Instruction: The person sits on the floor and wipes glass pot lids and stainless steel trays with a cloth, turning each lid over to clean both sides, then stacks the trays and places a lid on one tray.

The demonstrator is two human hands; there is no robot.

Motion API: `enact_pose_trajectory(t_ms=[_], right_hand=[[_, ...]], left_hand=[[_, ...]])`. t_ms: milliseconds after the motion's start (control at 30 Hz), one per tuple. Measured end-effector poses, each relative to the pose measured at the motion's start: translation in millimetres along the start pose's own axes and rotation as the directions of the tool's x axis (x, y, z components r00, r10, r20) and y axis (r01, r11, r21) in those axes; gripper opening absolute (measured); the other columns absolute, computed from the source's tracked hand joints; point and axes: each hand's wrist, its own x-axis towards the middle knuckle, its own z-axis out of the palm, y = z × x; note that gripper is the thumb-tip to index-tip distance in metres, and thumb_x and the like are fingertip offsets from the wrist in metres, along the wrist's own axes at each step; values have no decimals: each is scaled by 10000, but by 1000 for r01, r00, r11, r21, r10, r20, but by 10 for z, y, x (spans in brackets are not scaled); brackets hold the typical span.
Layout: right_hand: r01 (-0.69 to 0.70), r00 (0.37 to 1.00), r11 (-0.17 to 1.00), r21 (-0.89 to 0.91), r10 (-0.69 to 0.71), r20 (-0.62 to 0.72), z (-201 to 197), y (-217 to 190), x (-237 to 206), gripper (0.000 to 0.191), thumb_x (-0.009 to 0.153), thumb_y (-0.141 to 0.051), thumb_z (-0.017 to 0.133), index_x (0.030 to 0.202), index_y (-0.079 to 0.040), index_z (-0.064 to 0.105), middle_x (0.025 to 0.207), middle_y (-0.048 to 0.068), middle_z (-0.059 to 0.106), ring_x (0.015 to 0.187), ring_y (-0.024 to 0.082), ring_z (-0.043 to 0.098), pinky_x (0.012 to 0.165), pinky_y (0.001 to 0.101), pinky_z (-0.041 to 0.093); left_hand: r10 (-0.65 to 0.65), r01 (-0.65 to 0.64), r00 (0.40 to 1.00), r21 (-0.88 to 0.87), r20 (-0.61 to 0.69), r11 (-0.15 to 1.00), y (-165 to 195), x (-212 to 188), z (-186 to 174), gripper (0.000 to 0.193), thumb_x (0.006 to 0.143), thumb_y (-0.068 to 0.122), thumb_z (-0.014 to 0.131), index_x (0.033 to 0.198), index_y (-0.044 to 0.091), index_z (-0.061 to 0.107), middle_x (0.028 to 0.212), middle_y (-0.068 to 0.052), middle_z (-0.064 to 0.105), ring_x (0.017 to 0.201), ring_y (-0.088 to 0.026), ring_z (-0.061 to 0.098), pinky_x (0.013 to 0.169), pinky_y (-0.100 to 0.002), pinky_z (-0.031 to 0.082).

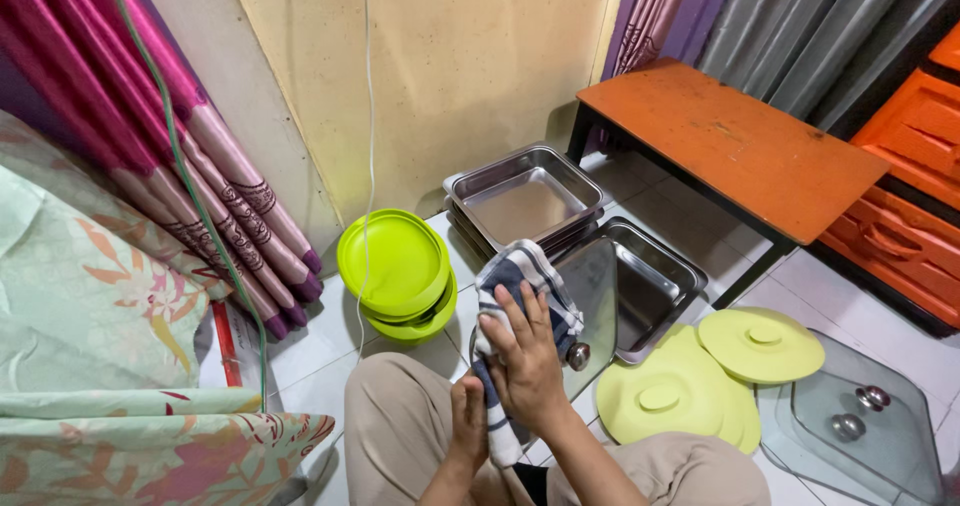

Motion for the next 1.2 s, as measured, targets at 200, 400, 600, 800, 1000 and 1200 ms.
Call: enact_pose_trajectory(t_ms=[200, 400, 600, 800, 1000, 1200], right_hand=[[-100, 990, 992, -80, 107, 89, -66, 294, 319, 461, 907, -136, 660, 1358, -103, 568, 1313, 158, 603, 1316, 394, 499, 1210, 612, 240], [-222, 956, 961, -164, 247, 158, -296, 1002, 333, 380, 972, -222, 608, 1336, -116, 589, 1267, 120, 643, 1305, 334, 532, 1225, 551, 234], [-314, 949, 945, -92, 313, -19, -384, 1665, -40, 486, 1028, -246, 547, 1486, -100, 477, 1596, 175, 405, 1490, 377, 358, 1233, 472, 238], [-533, 845, 839, -111, 535, -11, -113, 1483, -831, 553, 1027, -296, 497, 1553, -146, 411, 1681, 151, 265, 1539, 352, 259, 1230, 468, 182], [-435, 897, 898, -62, 438, 54, 296, 585, -1090, 573, 994, -245, 532, 1546, -131, 431, 1693, 184, 229, 1576, 386, 159, 1246, 540, 87], [-149, 982, 983, 103, 135, 132, 182, -31, -991, 770, 745, -245, 804, 1438, -89, 507, 1608, 266, 261, 1490, 499, 197, 1181, 585, 171]], left_hand=[[-68, 71, 996, 61, -51, 996, 235, -20, 55, 768, 997, 631, 487, 1295, -51, 680, 993, -42, 726, 846, -89, 630, 742, -233, 522], [-214, 205, 975, -119, -62, 971, 546, 46, 133, 905, 893, 659, 505, 1411, -82, 520, 1077, -250, 777, 873, -336, 803, 715, -374, 632], [-246, 226, 961, -158, -123, 961, 582, 116, 123, 986, 860, 698, 504, 1418, -114, 492, 1082, -295, 774, 882, -355, 804, 707, -393, 639], [-228, 149, 925, -261, -305, 954, 602, 313, 106, 956, 867, 682, 479, 1467, -62, 441, 1136, -291, 738, 894, -364, 784, 702, -393, 630], [-187, 37, 887, -339, -423, 940, 535, 481, 140, 906, 903, 668, 446, 1506, -8, 417, 1190, -280, 716, 913, -369, 764, 715, -397, 615], [-158, 0, 870, -322, -466, 947, 572, 470, 181, 843, 941, 614, 463, 1516, 0, 408, 1258, -283, 677, 1002, -384, 735, 779, -395, 604]])
